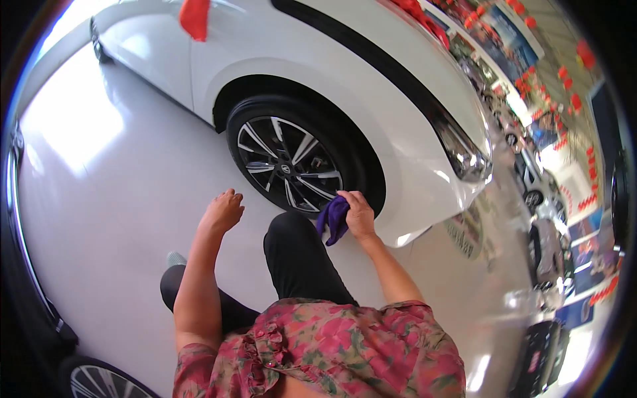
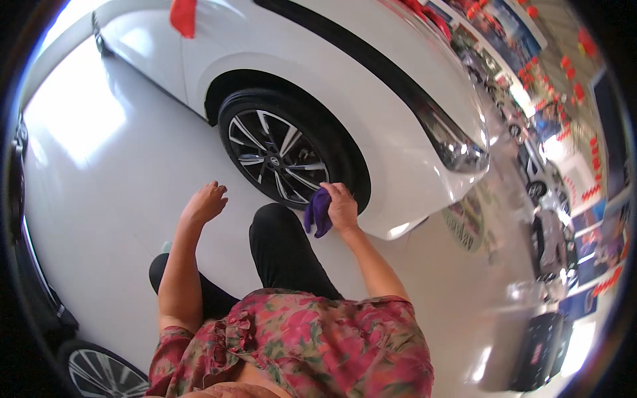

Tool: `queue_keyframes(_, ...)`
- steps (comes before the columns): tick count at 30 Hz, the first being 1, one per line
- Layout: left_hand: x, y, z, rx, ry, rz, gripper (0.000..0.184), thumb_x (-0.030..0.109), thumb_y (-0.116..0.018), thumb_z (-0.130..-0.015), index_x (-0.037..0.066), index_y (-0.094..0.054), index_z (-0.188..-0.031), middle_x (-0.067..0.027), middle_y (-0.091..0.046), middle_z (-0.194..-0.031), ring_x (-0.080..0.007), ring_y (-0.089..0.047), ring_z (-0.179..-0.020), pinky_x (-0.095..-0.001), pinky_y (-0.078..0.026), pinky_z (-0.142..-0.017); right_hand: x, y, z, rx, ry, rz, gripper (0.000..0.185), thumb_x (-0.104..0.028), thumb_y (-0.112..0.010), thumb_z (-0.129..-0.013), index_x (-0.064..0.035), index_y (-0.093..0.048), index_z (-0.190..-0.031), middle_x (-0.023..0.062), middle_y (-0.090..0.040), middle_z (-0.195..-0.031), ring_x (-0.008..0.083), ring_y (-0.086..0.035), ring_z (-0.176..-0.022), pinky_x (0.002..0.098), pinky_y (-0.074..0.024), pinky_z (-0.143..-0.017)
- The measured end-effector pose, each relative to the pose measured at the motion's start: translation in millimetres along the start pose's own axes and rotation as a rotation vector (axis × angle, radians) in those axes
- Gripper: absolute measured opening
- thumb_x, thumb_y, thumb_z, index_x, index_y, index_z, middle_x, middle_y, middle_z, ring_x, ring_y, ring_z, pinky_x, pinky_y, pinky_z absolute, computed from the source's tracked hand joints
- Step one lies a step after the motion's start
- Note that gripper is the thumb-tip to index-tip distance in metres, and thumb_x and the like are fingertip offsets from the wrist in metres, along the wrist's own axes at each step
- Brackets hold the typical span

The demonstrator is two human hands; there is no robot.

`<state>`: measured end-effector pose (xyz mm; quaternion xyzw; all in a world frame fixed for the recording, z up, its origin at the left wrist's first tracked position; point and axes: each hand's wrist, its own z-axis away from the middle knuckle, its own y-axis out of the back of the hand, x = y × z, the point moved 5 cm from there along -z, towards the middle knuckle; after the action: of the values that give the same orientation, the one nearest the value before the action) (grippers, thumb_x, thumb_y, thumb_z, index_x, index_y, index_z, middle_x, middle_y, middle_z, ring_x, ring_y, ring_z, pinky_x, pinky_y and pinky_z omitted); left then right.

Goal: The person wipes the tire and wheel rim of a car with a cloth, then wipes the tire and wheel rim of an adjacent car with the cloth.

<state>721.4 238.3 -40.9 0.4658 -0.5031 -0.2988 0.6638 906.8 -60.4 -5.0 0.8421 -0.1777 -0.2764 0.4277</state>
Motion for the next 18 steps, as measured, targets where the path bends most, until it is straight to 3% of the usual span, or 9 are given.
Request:
queue_keyframes(2,8.9,1.8,8.1,-0.024,-0.007,-0.026,0.029,0.021,-0.058,-0.092,0.006,-0.062,-0.118,-0.0163,-0.059,-0.11,-0.0346,-0.06,-0.103,-0.0425,-0.049,-0.09,18.6,19.2,24.4,0.043,-0.08,-0.133,0.047,0.008,-0.048,-0.074,-0.0147,-0.065,-0.111,0.0089,-0.063,-0.099,0.0299,-0.062,-0.097,0.0363,-0.0507,-0.085)
queue_keyframes(5,29.3,3.0,19.3,-0.066,-0.117,0.184,0.029,0.023,-0.059,-0.093,0.008,-0.061,-0.118,-0.0152,-0.059,-0.11,-0.034,-0.06,-0.101,-0.0407,-0.049,-0.089,34.1,51.0,46.0,0.139,-0.118,-0.246,0.056,0.012,-0.042,-0.067,-0.012,-0.065,-0.112,0.011,-0.066,-0.106,0.0318,-0.062,-0.1,0.0365,-0.0504,-0.088)
queue_keyframes(9,72.4,6.4,25.1,-0.084,-0.23,0.261,0.034,0.026,-0.062,-0.091,0.008,-0.06,-0.12,-0.0182,-0.059,-0.112,-0.0366,-0.06,-0.1,-0.0412,-0.049,-0.089,9.2,91.3,44.9,0.134,-0.206,-0.459,0.051,0.007,-0.051,-0.071,-0.0114,-0.063,-0.117,0.0122,-0.066,-0.106,0.0315,-0.064,-0.096,0.0358,-0.0514,-0.086)
queue_keyframes(11,113.8,14.0,36.6,-0.084,-0.328,0.202,0.053,0.036,-0.065,-0.09,0.012,-0.049,-0.135,-0.0201,-0.056,-0.119,-0.0376,-0.054,-0.115,-0.0429,-0.045,-0.096,-13.8,93.3,41.7,0.134,-0.167,-0.586,0.051,0.005,-0.054,-0.071,-0.0118,-0.062,-0.119,0.0124,-0.066,-0.106,0.0313,-0.065,-0.095,0.0361,-0.0519,-0.085)
queue_keyframes(13,161.0,21.1,51.1,-0.118,-0.274,0.326,0.074,0.048,-0.072,-0.081,0.017,-0.041,-0.141,-0.0223,-0.048,-0.13,-0.0389,-0.05,-0.121,-0.0454,-0.041,-0.102,-50.5,100.5,35.9,0.147,0.024,-0.554,0.052,0.004,-0.062,-0.071,-0.0115,-0.061,-0.121,0.0124,-0.066,-0.106,0.0314,-0.065,-0.095,0.0358,-0.0525,-0.084)
queue_keyframes(14,173.9,16.1,55.2,-0.085,-0.294,0.337,0.085,0.049,-0.076,-0.076,0.012,-0.038,-0.143,-0.0229,-0.048,-0.13,-0.0398,-0.05,-0.12,-0.0444,-0.041,-0.102,-73.9,105.3,32.9,0.164,0.141,-0.607,0.053,0.003,-0.064,-0.07,-0.0095,-0.061,-0.12,0.0119,-0.065,-0.107,0.0319,-0.064,-0.098,0.0361,-0.0516,-0.087)
queue_keyframes(16,188.5,2.4,68.9,-0.015,-0.199,0.266,0.086,0.042,-0.078,-0.076,0.006,-0.036,-0.142,-0.0228,-0.046,-0.133,-0.0396,-0.05,-0.121,-0.0432,-0.041,-0.102,-113.4,106.5,30.9,0.108,0.317,-0.655,0.057,0.003,-0.059,-0.067,-0.0088,-0.06,-0.122,0.0141,-0.064,-0.111,0.0342,-0.06,-0.105,0.0412,-0.0478,-0.093)
queue_keyframes(17,176.7,-21.4,63.0,-0.034,-0.308,0.575,0.078,0.032,-0.076,-0.08,0.001,-0.037,-0.14,-0.021,-0.048,-0.133,-0.0354,-0.051,-0.122,-0.0417,-0.041,-0.102,-131.0,105.0,31.4,0.116,0.394,-0.69,0.058,0.003,-0.058,-0.065,-0.0097,-0.06,-0.122,0.0145,-0.063,-0.112,0.0343,-0.059,-0.106,0.0423,-0.0462,-0.095)
queue_keyframes(18,169.2,-29.2,71.4,0.003,-0.334,0.672,0.06,0.018,-0.069,-0.086,0.003,-0.04,-0.137,-0.0163,-0.052,-0.13,-0.0283,-0.052,-0.12,-0.0391,-0.043,-0.1,-148.3,106.1,31.6,0.141,0.462,-0.701,0.063,0.007,-0.06,-0.06,-0.0086,-0.061,-0.121,0.0129,-0.062,-0.111,0.0319,-0.058,-0.108,0.0408,-0.0452,-0.096)
